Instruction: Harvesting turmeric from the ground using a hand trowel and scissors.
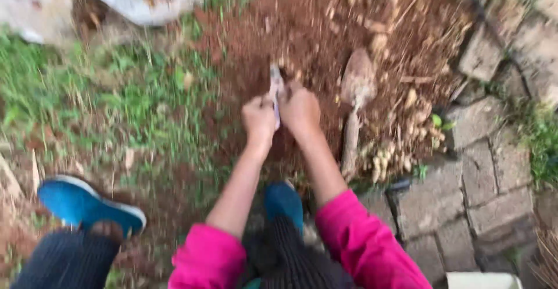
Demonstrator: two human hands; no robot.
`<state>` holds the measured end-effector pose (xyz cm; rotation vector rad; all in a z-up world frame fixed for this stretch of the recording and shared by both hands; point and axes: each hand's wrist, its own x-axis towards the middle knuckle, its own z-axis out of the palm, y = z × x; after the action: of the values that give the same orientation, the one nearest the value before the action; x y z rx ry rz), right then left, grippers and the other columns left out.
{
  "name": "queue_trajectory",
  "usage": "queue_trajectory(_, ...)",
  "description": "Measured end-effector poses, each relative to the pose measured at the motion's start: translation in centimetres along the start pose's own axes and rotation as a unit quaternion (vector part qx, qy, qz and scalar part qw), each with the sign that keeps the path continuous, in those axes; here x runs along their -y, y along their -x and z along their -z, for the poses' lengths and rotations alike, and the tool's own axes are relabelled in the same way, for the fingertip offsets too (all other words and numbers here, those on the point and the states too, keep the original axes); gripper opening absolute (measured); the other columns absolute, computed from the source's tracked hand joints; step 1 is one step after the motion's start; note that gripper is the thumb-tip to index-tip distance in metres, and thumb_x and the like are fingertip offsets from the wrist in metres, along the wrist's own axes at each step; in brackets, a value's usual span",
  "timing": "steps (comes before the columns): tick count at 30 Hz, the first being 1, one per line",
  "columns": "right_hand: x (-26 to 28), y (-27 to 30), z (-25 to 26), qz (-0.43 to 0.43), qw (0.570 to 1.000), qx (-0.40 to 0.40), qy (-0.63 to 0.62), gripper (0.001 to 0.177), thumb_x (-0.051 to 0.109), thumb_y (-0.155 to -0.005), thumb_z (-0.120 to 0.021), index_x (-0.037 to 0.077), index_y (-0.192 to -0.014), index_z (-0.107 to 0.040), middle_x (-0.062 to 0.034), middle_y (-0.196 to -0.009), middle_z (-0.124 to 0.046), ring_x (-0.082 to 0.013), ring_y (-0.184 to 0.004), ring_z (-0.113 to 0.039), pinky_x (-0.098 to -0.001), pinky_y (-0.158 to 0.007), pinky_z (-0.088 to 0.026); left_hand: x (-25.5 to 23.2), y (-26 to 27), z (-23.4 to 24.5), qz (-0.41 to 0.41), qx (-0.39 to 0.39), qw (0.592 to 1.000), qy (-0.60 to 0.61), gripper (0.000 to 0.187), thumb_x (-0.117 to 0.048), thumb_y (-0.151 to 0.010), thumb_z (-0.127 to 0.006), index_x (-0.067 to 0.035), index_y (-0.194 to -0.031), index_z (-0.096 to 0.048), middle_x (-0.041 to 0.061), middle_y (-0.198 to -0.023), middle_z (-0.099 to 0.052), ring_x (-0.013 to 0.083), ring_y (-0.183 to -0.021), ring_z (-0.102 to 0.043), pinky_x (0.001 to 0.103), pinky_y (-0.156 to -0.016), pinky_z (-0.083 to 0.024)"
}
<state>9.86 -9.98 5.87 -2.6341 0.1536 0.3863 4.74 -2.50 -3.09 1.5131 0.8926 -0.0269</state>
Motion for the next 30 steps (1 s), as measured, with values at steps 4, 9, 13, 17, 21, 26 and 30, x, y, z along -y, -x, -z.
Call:
queue_trajectory(4, 1.9, -1.7, 1.3, -0.038, 0.998, 0.035, 0.032, 0.023, 0.023, -0.095, -0.066, 0.008, -0.113, -0.071, -0.0212, -0.095, -0.075, -0.0405, -0.09, -0.072, -0.0515, -0.08, -0.057, -3.1, -1.3, 0.3, 0.072, 0.029, 0.997, 0.001, 0.025, -0.013, -0.098, -0.064, 0.004, -0.083, -0.074, 0.009, -0.067, -0.069, 0.0153, -0.054, -0.057, 0.035, -0.049, -0.043)
queue_trajectory(9, 4.2, -5.2, 1.8, -0.141, 0.958, 0.203, 0.145, 0.02, 0.023, -0.1, -0.06, 0.011, -0.113, -0.07, -0.013, -0.101, -0.076, -0.0247, -0.09, -0.075, -0.0421, -0.081, -0.061, -4.1, -4.1, 0.5, 0.262, 0.104, 0.955, 0.096, 0.018, 0.0, -0.093, -0.058, 0.002, -0.078, -0.066, 0.01, -0.062, -0.063, 0.0168, -0.044, -0.056, 0.031, -0.032, -0.028)
queue_trajectory(13, 2.9, -6.7, -0.8, -0.133, 0.961, 0.183, 0.16, 0.02, 0.021, -0.099, -0.063, 0.01, -0.112, -0.072, -0.0127, -0.101, -0.076, -0.0241, -0.087, -0.074, -0.0419, -0.081, -0.06, -3.1, -6.1, -0.4, 0.257, 0.097, 0.957, 0.095, 0.016, 0.001, -0.093, -0.059, 0.003, -0.079, -0.067, 0.01, -0.065, -0.064, 0.0156, -0.045, -0.059, 0.029, -0.032, -0.03)
queue_trajectory(17, 0.8, -7.8, -4.2, -0.106, 0.984, 0.092, 0.11, 0.02, 0.02, -0.097, -0.064, 0.009, -0.113, -0.071, -0.0151, -0.092, -0.077, -0.0268, -0.079, -0.075, -0.0425, -0.071, -0.063, -3.0, -8.3, -1.1, 0.215, 0.081, 0.97, 0.078, 0.019, -0.008, -0.097, -0.061, 0.002, -0.083, -0.069, 0.01, -0.066, -0.066, 0.0162, -0.046, -0.06, 0.031, -0.034, -0.039)
queue_trajectory(21, -2.4, -2.4, -5.9, -0.068, 0.994, -0.005, 0.091, 0.022, 0.026, -0.097, -0.067, 0.011, -0.112, -0.072, -0.0183, -0.08, -0.076, -0.0326, -0.072, -0.074, -0.0473, -0.066, -0.06, 1.6, -3.7, -0.4, 0.165, 0.065, 0.98, 0.092, 0.024, -0.016, -0.101, -0.061, 0.001, -0.09, -0.072, 0.009, -0.069, -0.067, 0.0157, -0.049, -0.06, 0.032, -0.041, -0.047)
queue_trajectory(26, -6.6, -0.5, -7.7, 0.072, 0.988, -0.13, 0.04, 0.021, 0.027, -0.095, -0.067, 0.014, -0.11, -0.072, -0.0158, -0.077, -0.075, -0.0302, -0.063, -0.073, -0.0445, -0.056, -0.059, 7.1, -0.5, -2.4, 0.008, 0.01, 0.993, 0.12, 0.021, -0.015, -0.105, -0.062, 0.003, -0.105, -0.074, 0.011, -0.082, -0.072, 0.0118, -0.063, -0.062, 0.031, -0.055, -0.051)
queue_trajectory(30, -0.5, -1.3, -3.5, 0.11, 0.98, -0.153, -0.061, 0.02, 0.026, -0.103, -0.064, 0.011, -0.116, -0.069, -0.0094, -0.081, -0.077, -0.0207, -0.057, -0.071, -0.0367, -0.049, -0.054, 1.3, -1.3, -1.0, -0.189, -0.016, 0.972, 0.142, 0.023, -0.01, -0.107, -0.059, 0.004, -0.118, -0.072, 0.011, -0.097, -0.078, 0.0111, -0.079, -0.069, 0.03, -0.069, -0.056)
